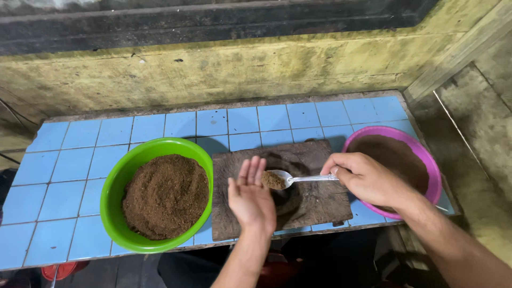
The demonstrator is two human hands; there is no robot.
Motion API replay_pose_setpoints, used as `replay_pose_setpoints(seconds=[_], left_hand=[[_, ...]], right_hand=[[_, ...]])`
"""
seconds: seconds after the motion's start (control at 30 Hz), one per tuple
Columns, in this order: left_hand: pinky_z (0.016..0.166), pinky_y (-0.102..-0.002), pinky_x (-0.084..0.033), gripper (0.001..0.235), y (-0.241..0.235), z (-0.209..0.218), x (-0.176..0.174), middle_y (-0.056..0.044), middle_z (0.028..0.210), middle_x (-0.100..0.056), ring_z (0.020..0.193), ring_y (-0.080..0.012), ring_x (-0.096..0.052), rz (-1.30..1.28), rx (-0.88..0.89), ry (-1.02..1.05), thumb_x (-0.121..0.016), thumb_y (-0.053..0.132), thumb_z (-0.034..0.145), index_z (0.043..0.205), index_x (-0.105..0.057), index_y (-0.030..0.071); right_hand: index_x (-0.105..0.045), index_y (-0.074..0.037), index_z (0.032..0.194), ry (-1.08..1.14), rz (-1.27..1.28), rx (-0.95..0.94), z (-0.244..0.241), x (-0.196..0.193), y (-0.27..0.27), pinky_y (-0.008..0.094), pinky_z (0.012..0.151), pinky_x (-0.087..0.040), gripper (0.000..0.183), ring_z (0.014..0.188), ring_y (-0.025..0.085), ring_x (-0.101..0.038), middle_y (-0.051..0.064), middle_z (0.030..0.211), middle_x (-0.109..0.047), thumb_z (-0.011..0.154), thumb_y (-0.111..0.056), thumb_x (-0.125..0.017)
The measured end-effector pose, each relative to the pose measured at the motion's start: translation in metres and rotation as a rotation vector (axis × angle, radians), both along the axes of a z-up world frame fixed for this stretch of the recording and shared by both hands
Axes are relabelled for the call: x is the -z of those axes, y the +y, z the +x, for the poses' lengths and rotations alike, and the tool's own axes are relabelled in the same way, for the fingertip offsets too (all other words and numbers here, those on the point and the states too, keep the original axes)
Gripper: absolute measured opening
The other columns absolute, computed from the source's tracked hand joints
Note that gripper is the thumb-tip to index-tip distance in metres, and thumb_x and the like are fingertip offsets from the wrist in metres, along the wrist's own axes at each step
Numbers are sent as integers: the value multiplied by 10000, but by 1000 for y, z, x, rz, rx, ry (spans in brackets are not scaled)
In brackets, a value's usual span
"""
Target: The person scoops brown powder from a green bowl into a stone mortar, grinds it with a pestle, and transfers the ground powder into a pink bowl. The person repeats this cycle several times and then stirs the powder in the pink bowl with a plastic fork.
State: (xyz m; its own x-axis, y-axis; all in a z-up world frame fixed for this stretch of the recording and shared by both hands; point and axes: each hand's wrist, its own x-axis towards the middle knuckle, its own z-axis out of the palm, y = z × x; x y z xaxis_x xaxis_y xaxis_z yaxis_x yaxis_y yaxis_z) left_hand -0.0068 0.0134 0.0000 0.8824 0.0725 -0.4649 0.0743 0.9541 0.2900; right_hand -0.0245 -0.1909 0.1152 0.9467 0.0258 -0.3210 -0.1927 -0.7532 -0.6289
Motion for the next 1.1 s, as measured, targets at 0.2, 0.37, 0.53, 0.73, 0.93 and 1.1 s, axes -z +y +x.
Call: replay_pose_setpoints(seconds=[0.2,0.37,0.53,0.73,0.93,1.1], left_hand=[[1056,-484,-470,755,-37,7,1,-264,1403,-621,1314,-378,-593,-209,85,61,-238,557,1077,1407,-551,-45],[1046,-497,-493,789,-70,6,-8,-293,1390,-625,1304,-400,-602,-244,135,72,-265,573,1063,1412,-555,-73],[1115,-546,-457,775,-124,7,-7,-314,1365,-627,1302,-434,-596,-310,209,106,-243,536,1080,1399,-553,-99],[1122,-559,-460,761,-201,4,1,-343,1349,-625,1293,-457,-600,-377,303,104,-261,515,1090,1365,-572,-122],[1074,-548,-508,791,-285,5,30,-342,1285,-664,1231,-460,-642,-357,354,33,-286,564,1078,1283,-649,-108],[1111,-516,-489,853,-350,24,85,-381,1248,-668,1231,-484,-650,-186,302,-93,-153,559,1091,1192,-669,-112]], right_hand=[[-800,-91,941,-26,29,10,-5,-3,-12,388,691,-545,273,671,238,-613,130,633,-657,947,-95,-527],[-801,-114,934,-44,8,58,-16,-7,-41,389,722,-564,272,699,233,-643,124,646,-686,948,-106,-529],[-798,-120,932,-72,3,138,-35,1,-89,388,676,-546,268,667,241,-630,125,626,-667,932,-98,-531],[-799,-94,958,-86,37,277,-61,18,-158,386,695,-534,292,685,240,-608,148,669,-691,947,-63,-509],[-790,-83,925,-133,56,430,-90,34,-228,328,585,-435,278,585,196,-486,64,572,-560,950,-39,-516],[-792,-72,982,-65,101,579,-100,57,-273,305,590,-358,254,596,161,-467,55,629,-544,1029,-100,-544]])
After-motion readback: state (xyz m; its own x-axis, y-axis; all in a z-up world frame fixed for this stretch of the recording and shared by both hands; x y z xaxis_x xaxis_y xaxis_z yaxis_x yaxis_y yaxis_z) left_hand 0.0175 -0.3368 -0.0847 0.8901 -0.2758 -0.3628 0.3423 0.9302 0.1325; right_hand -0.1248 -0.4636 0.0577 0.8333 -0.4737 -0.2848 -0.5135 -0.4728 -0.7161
